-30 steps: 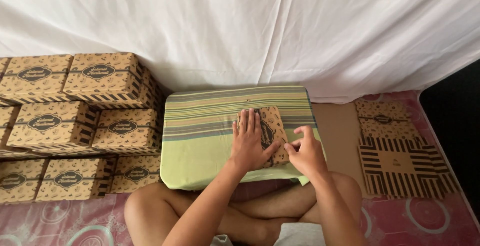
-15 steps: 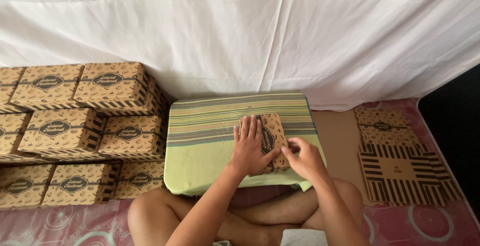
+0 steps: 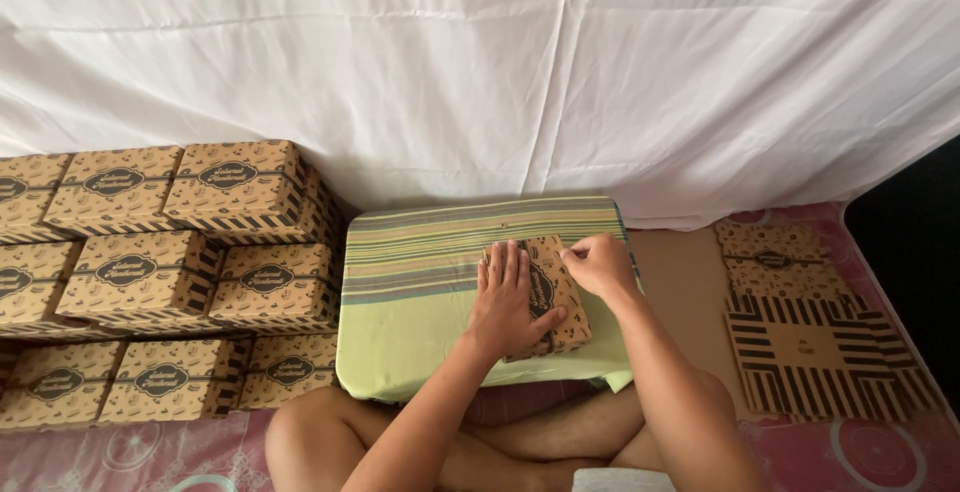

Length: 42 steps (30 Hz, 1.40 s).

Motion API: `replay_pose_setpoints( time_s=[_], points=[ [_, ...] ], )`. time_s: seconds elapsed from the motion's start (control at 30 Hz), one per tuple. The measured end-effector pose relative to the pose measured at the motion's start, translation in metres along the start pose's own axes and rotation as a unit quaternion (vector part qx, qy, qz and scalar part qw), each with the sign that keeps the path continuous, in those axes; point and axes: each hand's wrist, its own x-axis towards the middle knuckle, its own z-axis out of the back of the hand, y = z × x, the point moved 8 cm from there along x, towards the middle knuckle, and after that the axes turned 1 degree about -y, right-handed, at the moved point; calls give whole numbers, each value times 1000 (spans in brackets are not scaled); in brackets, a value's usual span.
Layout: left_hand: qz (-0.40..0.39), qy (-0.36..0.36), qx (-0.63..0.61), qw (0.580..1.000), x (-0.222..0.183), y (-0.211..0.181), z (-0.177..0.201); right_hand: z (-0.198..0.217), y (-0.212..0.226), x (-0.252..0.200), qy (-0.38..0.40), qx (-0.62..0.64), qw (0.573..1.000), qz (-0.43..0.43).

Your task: Folding flat cardboard sheets into small boxes and stacking them.

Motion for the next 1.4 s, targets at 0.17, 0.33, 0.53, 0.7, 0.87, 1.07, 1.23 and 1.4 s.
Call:
replay_pose_setpoints(
  time_s=[0.17,0.33,0.53,0.7,0.87,1.07,1.23,1.4],
  points=[
    [-2,-3,-1,1000,1,2,-3,-4,3,18,9,-9,1000,11],
    [-9,-3,-6,1000,-6,4,8,2,32,7,11,55,996,66],
    [7,-145,-278,949,-75,21,33,-3,-1,0,-23,76,994,81],
    [69,-249,-328,909,-111,47,-8,15,-15,-37,-73,138,986,58],
    [165,-289,-404,852,-104,83,-1,18,-11,-77,-55,140,988,35],
    [195,-197,-461,843,-99,92,11,-15,-19,-114,83,105,991,30],
    [151,-126,-406,893,-86,73,4,-18,9,-103,-83,233,953,174],
    [129,-136,-425,886,-85,73,13,-74,6,-93,60,360,918,156]
  ],
)
